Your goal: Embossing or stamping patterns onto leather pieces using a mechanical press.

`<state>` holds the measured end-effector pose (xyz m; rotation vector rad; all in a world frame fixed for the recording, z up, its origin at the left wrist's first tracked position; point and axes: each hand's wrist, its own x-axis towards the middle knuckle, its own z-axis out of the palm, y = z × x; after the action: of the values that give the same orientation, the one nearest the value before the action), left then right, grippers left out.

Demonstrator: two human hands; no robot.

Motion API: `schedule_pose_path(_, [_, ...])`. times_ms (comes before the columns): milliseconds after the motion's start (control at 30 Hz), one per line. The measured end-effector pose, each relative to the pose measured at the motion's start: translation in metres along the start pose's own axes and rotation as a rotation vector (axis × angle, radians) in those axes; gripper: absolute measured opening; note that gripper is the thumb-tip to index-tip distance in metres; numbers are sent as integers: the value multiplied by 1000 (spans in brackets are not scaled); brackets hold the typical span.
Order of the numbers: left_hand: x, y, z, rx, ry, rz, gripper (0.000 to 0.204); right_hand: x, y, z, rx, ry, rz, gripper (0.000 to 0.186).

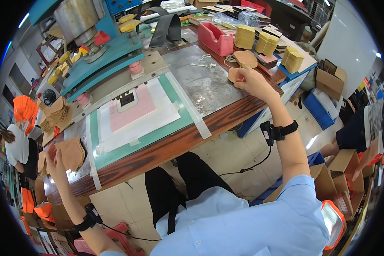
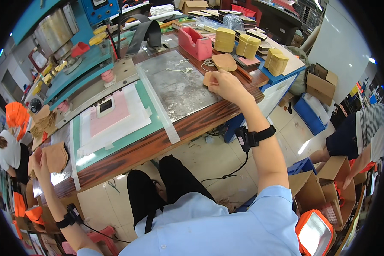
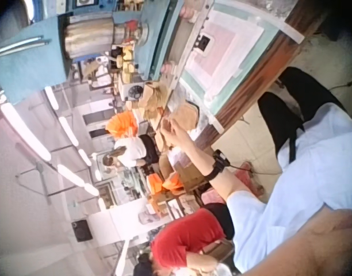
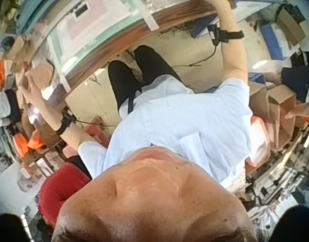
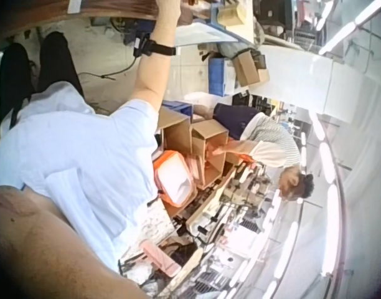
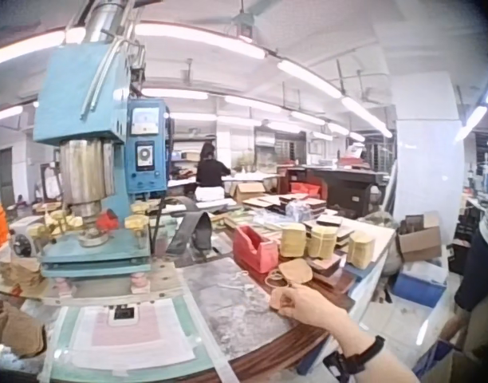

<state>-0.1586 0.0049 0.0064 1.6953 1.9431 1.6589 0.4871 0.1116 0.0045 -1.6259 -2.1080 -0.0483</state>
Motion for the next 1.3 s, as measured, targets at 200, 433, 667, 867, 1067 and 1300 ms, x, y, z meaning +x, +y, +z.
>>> schedule_pose_path(200, [-35,42,57,-148,-265,47,20,-6,32,-2,441,-80,162,18])
schedule_pose_path(433, [-55,78,76,-60,-338,95,16,-8,17,-10,332,-74,157,21])
schedule_pose_path(667, [-70,81,69,-108,-329,49,15,-6,4,-17,195,-80,118,22])
schedule_pose_path(867, [-72,73,71,-99,-359,53,13,-4,16,-11,189,-49,114,21])
schedule_pose_path(1067, [-77,67,70,-124,-338,28,12,2,2,-12,155,-70,194,20])
schedule_pose_path(1300, [-75,70,79,-113,-321,104,10,11,-97,7,273,219,-80,12])
